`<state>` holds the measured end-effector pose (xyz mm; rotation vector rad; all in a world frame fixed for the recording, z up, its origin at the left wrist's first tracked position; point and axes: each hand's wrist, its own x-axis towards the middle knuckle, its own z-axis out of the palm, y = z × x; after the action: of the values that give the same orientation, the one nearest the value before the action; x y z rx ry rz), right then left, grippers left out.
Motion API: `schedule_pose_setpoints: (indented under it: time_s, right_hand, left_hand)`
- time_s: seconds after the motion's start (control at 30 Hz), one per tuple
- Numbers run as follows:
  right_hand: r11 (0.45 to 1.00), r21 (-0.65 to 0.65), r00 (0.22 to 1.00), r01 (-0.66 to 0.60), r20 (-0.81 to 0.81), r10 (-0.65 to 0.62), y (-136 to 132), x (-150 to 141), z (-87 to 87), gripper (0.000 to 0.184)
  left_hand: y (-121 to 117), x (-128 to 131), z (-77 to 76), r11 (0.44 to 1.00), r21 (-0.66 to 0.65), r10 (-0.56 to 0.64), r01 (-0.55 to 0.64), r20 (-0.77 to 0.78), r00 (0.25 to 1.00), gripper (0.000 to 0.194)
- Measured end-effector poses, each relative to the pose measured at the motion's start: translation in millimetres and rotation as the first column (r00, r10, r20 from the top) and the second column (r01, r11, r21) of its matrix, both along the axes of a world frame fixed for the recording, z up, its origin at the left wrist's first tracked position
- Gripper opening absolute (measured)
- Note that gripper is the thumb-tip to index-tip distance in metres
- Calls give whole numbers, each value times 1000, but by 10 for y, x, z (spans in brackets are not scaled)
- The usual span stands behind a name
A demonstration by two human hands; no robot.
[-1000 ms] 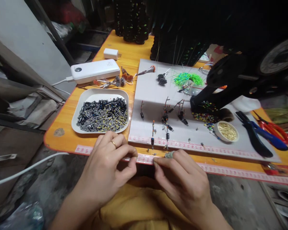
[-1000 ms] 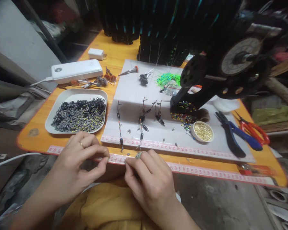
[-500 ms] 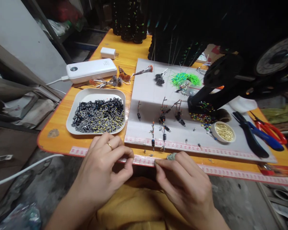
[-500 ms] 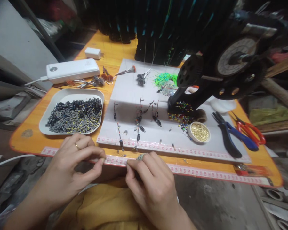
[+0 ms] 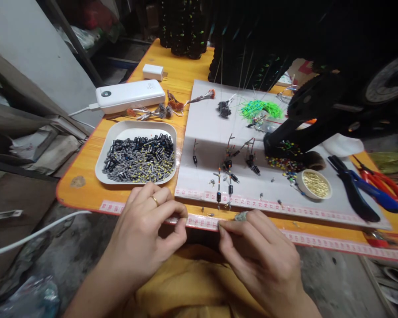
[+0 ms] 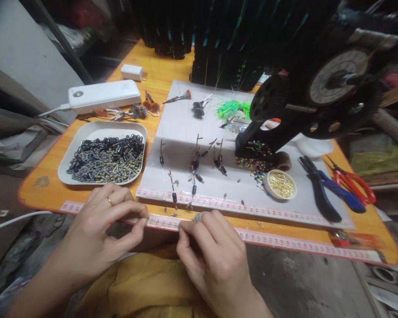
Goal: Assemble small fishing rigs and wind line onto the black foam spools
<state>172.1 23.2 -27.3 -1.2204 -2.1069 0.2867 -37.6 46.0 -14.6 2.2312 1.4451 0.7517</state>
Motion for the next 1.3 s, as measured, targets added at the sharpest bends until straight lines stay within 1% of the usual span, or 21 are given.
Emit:
schedule_pose_setpoints:
  time_s: [0.47, 0.63, 1.17, 1.23, 1.3]
  right_hand:
    - [999, 39, 999, -1, 40, 0, 18, -29, 14, 7]
    - [999, 33, 999, 2, 46, -3, 24, -32, 2, 8]
    - [1000, -21, 1000, 4, 20, -3, -1, -14, -2, 9]
    - [1000, -13, 1000, 4, -7, -4, -13, -12, 21, 9]
    - [1000, 11, 997, 25, -74, -25, -41, -8, 55, 12]
  left_hand:
    - [2, -36, 28, 999, -38, -15, 16, 30, 999, 11]
    - [12, -47, 31, 998, -58, -26, 28, 24, 999, 12]
    - [11, -34, 20, 1000, -22, -15, 15, 17, 1000, 10]
    - [-28, -37, 21, 1000, 4, -13, 13, 36, 999, 10]
    - [-102, -28, 33, 999, 45, -8, 4, 92, 996, 12]
